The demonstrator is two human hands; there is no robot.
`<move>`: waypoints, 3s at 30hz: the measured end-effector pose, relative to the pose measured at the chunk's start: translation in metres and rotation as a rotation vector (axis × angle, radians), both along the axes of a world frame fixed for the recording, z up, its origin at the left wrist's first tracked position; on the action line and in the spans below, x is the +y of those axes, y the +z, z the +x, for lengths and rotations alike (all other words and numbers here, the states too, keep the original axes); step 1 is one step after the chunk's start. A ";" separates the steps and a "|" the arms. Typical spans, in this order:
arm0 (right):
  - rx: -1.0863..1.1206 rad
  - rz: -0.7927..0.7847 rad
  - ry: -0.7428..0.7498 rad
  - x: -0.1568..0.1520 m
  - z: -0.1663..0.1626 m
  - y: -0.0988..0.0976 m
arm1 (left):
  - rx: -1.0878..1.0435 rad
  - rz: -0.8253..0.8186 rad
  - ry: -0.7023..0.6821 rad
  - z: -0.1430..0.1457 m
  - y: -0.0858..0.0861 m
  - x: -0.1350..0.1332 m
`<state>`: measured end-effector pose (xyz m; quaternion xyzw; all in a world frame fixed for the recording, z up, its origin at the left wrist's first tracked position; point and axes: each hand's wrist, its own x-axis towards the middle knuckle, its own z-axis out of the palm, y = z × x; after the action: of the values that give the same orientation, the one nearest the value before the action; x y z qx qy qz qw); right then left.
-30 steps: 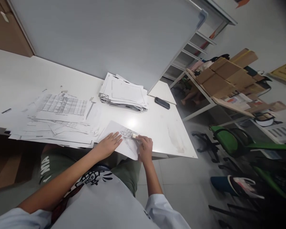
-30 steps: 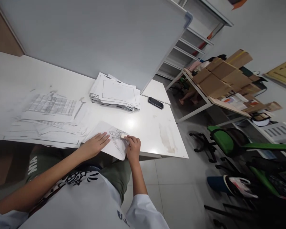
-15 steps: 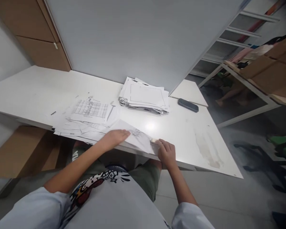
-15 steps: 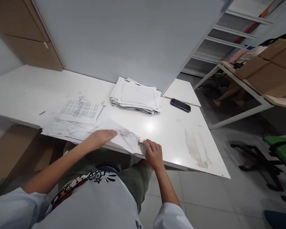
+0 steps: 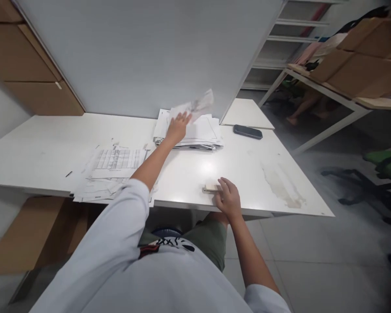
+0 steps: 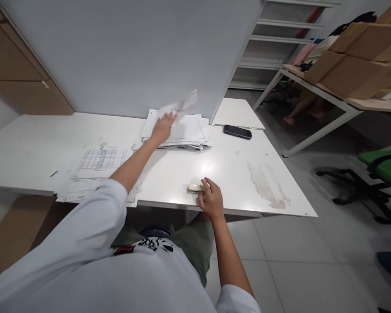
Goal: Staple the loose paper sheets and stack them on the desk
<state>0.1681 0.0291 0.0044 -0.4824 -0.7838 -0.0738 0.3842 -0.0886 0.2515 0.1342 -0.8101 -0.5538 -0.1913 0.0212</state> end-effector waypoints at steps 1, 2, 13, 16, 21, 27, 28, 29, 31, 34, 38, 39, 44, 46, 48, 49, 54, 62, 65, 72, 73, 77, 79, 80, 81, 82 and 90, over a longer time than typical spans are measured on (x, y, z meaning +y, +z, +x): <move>0.006 -0.013 -0.002 0.000 0.002 -0.001 | 0.068 -0.128 -0.053 0.006 -0.011 0.008; 0.006 -0.025 -0.006 0.000 0.003 -0.002 | 0.118 -0.247 -0.089 0.010 -0.022 0.013; -0.058 -0.208 -0.027 0.000 0.008 -0.001 | -0.012 -0.148 0.016 -0.122 -0.001 -0.084; -0.042 -0.201 -0.029 0.000 0.008 -0.001 | 0.057 -0.483 0.189 -0.176 -0.004 -0.152; -0.033 -0.186 -0.031 0.000 0.008 -0.001 | 0.064 -0.454 0.229 -0.198 -0.035 -0.230; -0.005 -0.185 -0.067 -0.002 0.006 -0.001 | 0.016 -0.319 0.251 -0.174 -0.060 -0.228; -0.005 -0.186 -0.071 -0.002 0.006 -0.001 | 0.009 -0.282 0.274 -0.167 -0.062 -0.224; -0.008 -0.189 -0.070 -0.002 0.007 -0.002 | 0.000 -0.244 0.321 -0.160 -0.064 -0.220; -0.017 -0.197 -0.062 -0.003 0.007 -0.003 | -0.012 -0.188 0.453 -0.145 -0.066 -0.213; -0.027 -0.189 -0.054 -0.003 0.008 -0.005 | 0.018 -0.185 0.587 -0.130 -0.064 -0.206; -0.022 -0.170 -0.056 -0.001 0.009 -0.006 | -0.025 -0.227 0.609 -0.134 -0.057 -0.204; -0.019 -0.168 -0.057 0.000 0.010 -0.006 | -0.099 -0.215 0.614 -0.138 -0.054 -0.206; 0.077 -0.096 -0.099 -0.012 -0.006 0.004 | -0.968 0.060 0.713 -0.146 -0.032 -0.235; 0.266 -0.030 -0.183 -0.028 -0.031 0.013 | -1.397 0.128 0.673 -0.139 -0.023 -0.251; 0.565 -0.040 -0.300 -0.049 -0.066 0.023 | -1.697 0.041 0.589 -0.129 -0.018 -0.265; 0.727 -0.119 -0.308 -0.059 -0.084 0.028 | -1.788 -0.057 0.567 -0.124 -0.017 -0.270; 1.386 -1.138 0.335 -0.086 -0.141 0.044 | -1.917 -0.389 0.630 -0.102 -0.036 -0.286; 1.566 -1.274 0.164 -0.075 -0.112 0.033 | -1.566 -0.466 0.646 -0.085 -0.077 -0.306; 1.565 -1.208 0.053 -0.075 -0.107 0.022 | -1.380 -0.372 0.636 -0.085 -0.086 -0.302; 1.498 -1.219 0.012 -0.081 -0.099 0.009 | -1.281 -0.421 0.593 -0.091 -0.086 -0.289; 1.501 -1.209 0.013 -0.080 -0.099 0.008 | -1.261 -0.424 0.579 -0.091 -0.085 -0.287; 1.446 -1.182 0.058 -0.073 -0.102 0.009 | -1.147 -0.396 0.525 -0.092 -0.083 -0.285; 1.416 -1.157 0.074 -0.069 -0.105 0.011 | -1.127 -0.383 0.520 -0.092 -0.081 -0.286; 1.409 -1.147 0.076 -0.068 -0.105 0.013 | -1.129 -0.387 0.525 -0.091 -0.080 -0.286; 1.408 -1.140 0.069 -0.067 -0.105 0.014 | -1.133 -0.399 0.534 -0.090 -0.079 -0.287; 1.413 -1.137 0.055 -0.067 -0.105 0.016 | -1.136 -0.414 0.543 -0.089 -0.078 -0.287; 1.469 -0.988 -0.110 -0.069 -0.076 0.025 | -0.892 -0.501 0.477 -0.067 -0.079 -0.289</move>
<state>0.0919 -0.0394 0.0289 -0.5558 -0.2571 0.5830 0.5340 -0.1555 -0.0371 0.0549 -0.4833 -0.7054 -0.3678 -0.3655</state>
